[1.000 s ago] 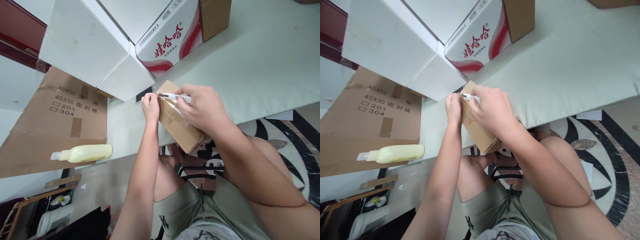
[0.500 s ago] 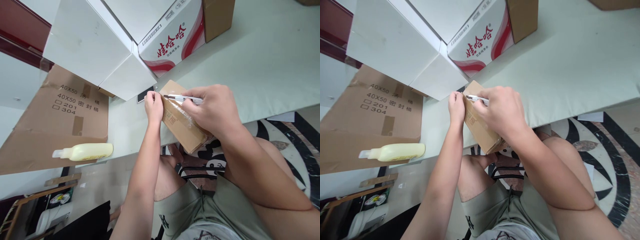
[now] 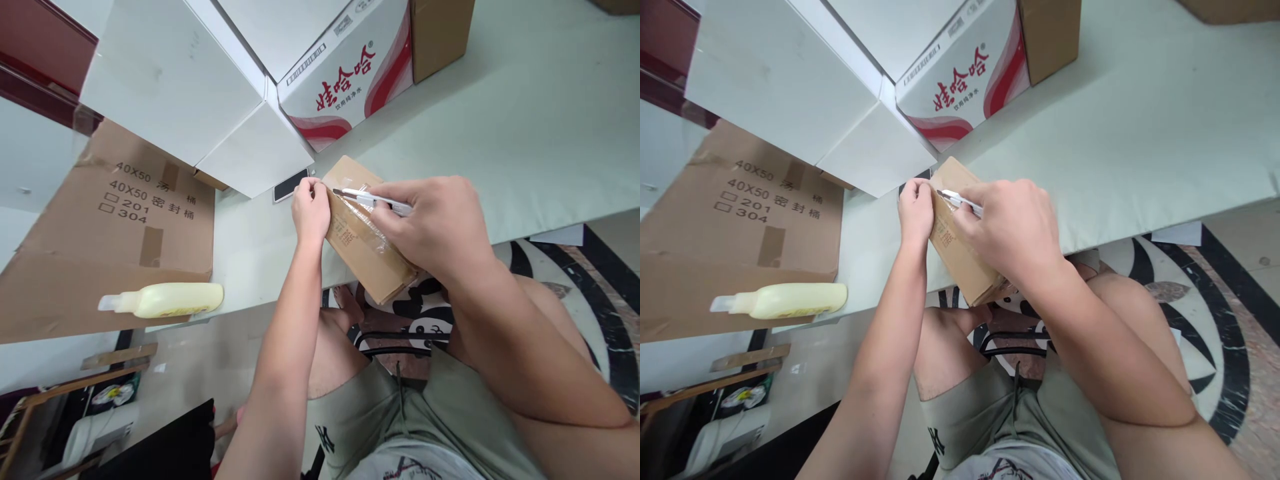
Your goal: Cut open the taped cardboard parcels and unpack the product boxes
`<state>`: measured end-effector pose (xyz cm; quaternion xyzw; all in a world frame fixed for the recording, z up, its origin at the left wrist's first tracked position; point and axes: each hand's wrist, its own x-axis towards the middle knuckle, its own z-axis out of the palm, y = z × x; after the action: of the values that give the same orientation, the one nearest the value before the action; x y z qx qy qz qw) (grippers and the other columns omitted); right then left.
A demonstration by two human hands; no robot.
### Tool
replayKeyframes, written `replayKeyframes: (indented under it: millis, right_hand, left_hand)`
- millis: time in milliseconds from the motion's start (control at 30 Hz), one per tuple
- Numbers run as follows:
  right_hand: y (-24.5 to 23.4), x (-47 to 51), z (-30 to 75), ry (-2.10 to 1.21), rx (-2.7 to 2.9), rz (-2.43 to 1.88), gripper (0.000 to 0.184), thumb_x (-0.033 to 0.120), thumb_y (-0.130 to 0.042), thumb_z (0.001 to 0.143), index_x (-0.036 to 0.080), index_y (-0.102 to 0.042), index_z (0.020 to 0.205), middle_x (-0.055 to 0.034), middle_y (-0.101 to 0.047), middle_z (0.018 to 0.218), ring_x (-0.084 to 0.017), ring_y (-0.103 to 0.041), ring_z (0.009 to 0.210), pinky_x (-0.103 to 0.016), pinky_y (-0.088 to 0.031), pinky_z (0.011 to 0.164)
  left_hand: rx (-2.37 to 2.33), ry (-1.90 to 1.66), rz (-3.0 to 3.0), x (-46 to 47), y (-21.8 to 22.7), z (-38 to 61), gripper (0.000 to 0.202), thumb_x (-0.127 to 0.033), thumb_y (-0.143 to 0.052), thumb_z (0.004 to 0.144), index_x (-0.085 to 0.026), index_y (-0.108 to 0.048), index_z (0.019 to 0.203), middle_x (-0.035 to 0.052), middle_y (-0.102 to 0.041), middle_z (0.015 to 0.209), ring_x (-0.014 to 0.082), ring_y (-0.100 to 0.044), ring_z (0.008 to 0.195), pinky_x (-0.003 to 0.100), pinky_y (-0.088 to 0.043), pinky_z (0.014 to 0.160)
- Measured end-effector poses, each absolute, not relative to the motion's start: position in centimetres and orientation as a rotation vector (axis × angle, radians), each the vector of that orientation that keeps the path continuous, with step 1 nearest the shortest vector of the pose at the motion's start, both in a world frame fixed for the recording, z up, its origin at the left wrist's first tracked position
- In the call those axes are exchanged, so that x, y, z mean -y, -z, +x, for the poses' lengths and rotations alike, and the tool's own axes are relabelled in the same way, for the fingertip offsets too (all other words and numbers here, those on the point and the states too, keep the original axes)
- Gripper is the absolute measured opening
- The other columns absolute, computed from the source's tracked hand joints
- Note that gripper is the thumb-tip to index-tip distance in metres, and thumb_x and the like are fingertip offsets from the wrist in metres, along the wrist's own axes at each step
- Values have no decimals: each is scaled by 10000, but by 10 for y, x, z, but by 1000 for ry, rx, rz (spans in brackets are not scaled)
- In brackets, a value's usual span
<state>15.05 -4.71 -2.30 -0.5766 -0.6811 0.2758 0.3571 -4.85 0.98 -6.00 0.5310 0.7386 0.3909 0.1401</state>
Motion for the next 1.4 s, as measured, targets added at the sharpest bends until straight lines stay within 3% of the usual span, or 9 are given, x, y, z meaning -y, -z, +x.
replayKeyframes:
  millis: [133,333,600,733,1000,1200,1400]
  right_hand:
    - [26,48,154,-707,1773,-1458,245,270,-590,811,223,-824,867,-46,-632,593,-170,-484,565,-316,-296,592]
    - [24,54,164,-672,1760,-1456,283,299,-597,799,215,-834,929,-25,-556,519,-158,-412,513,-320,-269,559]
    - [19,59,169,-809,1685,-1231,342,221,-529,877,194,-827,1044,-39,-722,746,-147,-559,599,-298,-406,620]
    - [23,58,165,-786,1634,-1189,368,240,-511,883,195,-827,1068,-45,-746,816,-149,-596,650,-288,-420,627]
    - [33,51,157,-714,1690,-1224,369,238,-537,855,181,-840,1058,-16,-649,623,-105,-417,515,-283,-340,584]
    - [37,51,156,-683,1737,-1199,404,283,-520,845,210,-845,1075,-41,-722,718,-102,-385,504,-283,-317,573]
    - [40,51,155,-628,1764,-1133,407,283,-509,807,202,-844,1022,-26,-691,665,-88,-283,485,-277,-289,553]
  left_hand:
    - [-2133,-1139,1536,-10,60,-48,201,-186,-539,966,-231,-588,777,26,-642,872,207,-585,940,342,-427,922]
    - [-2156,-1110,1524,-7,58,-46,200,-196,-531,980,-231,-595,793,24,-653,873,207,-597,929,347,-431,886]
    - [-2152,-1120,1515,-8,58,-47,205,-213,-526,983,-230,-597,791,29,-656,892,209,-601,940,342,-438,881]
    - [-2152,-1183,1539,-4,56,-44,187,-214,-547,983,-227,-613,807,27,-647,917,189,-602,889,330,-448,879]
    - [-2146,-1247,1563,-7,59,-45,246,-219,-598,988,-215,-552,746,12,-632,900,167,-602,944,306,-449,927]
    - [-2140,-1220,1546,-10,59,-47,275,-261,-595,1009,-216,-549,742,25,-639,927,182,-611,989,326,-444,957]
    - [-2134,-1218,1556,-9,60,-47,270,-283,-587,1014,-217,-552,754,20,-642,927,188,-615,1010,334,-447,964]
